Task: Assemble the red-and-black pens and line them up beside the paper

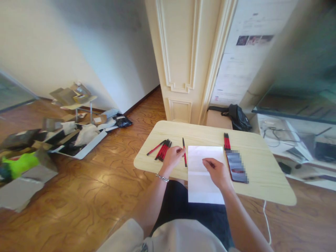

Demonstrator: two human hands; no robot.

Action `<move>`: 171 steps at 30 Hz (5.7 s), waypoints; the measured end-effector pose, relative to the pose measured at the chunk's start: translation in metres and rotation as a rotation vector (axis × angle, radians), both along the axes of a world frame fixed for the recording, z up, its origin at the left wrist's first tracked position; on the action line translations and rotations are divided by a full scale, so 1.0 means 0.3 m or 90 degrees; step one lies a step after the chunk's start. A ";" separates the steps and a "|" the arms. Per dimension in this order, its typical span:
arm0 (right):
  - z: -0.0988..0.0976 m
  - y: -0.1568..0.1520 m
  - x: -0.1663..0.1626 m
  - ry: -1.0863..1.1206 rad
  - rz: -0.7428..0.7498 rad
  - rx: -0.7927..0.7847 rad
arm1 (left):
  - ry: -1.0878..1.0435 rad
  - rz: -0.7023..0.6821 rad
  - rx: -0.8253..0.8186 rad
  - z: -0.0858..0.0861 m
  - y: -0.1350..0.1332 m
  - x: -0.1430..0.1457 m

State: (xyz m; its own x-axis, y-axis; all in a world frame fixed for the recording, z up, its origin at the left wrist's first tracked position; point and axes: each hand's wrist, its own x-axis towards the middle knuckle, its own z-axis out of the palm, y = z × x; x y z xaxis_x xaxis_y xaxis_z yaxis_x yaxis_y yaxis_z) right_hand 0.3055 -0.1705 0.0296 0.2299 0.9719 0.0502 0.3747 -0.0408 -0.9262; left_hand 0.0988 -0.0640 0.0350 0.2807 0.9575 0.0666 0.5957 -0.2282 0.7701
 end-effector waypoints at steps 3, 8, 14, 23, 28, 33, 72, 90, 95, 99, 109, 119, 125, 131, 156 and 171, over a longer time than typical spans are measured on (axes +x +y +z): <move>0.004 -0.004 -0.047 0.010 0.039 -0.010 | -0.092 -0.058 -0.034 -0.041 -0.107 0.121; -0.043 -0.043 -0.040 0.029 0.008 -0.060 | -0.088 -0.063 -0.064 -0.072 -0.178 0.214; -0.051 -0.022 0.017 -0.091 -0.024 -0.135 | -0.050 -0.066 -0.037 -0.081 -0.176 0.233; -0.062 0.025 -0.001 -0.383 0.009 -0.222 | 0.059 -0.094 0.134 -0.192 -0.189 0.165; -0.081 0.018 -0.001 -0.399 0.020 -0.197 | 0.071 -0.100 0.159 -0.218 -0.188 0.157; -0.080 0.024 -0.002 -0.366 0.006 -0.200 | 0.077 -0.106 0.158 -0.219 -0.157 0.150; -0.043 0.146 0.043 0.062 0.047 -0.093 | -0.311 -0.065 -0.148 -0.121 -0.236 0.190; -0.036 0.083 -0.078 0.335 -0.121 0.016 | -0.507 -0.019 -0.272 -0.118 -0.329 0.296; -0.043 0.075 -0.067 0.479 -0.056 -0.029 | -0.653 -0.021 -0.443 -0.125 -0.350 0.308; -0.042 0.063 -0.041 0.488 -0.023 -0.049 | -0.670 -0.039 -0.436 -0.135 -0.349 0.305; -0.059 0.050 -0.017 0.519 -0.003 -0.057 | -0.668 -0.064 -0.453 -0.156 -0.356 0.299; -0.073 0.056 -0.013 0.507 -0.030 -0.044 | -0.627 -0.070 -0.418 -0.168 -0.348 0.285; -0.069 0.056 -0.012 0.451 -0.061 -0.015 | -0.622 -0.066 -0.410 -0.169 -0.347 0.285; -0.069 0.057 -0.002 0.484 -0.022 -0.046 | -0.614 -0.046 -0.412 -0.155 -0.347 0.283; -0.075 0.061 0.009 0.396 -0.030 -0.043 | -0.591 -0.049 -0.383 -0.157 -0.342 0.275; -0.075 0.060 0.016 0.332 -0.011 -0.066 | -0.612 -0.040 -0.397 -0.162 -0.340 0.275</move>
State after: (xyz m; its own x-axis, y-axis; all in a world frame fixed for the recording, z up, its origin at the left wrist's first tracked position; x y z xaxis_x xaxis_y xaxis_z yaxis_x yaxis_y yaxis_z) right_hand 0.3104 -0.1526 0.0071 0.2151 0.9613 -0.1720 -0.1366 -0.1448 -0.9800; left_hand 0.1813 -0.1659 -0.0136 0.4191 0.8854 -0.2010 -0.2996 0.3438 0.8900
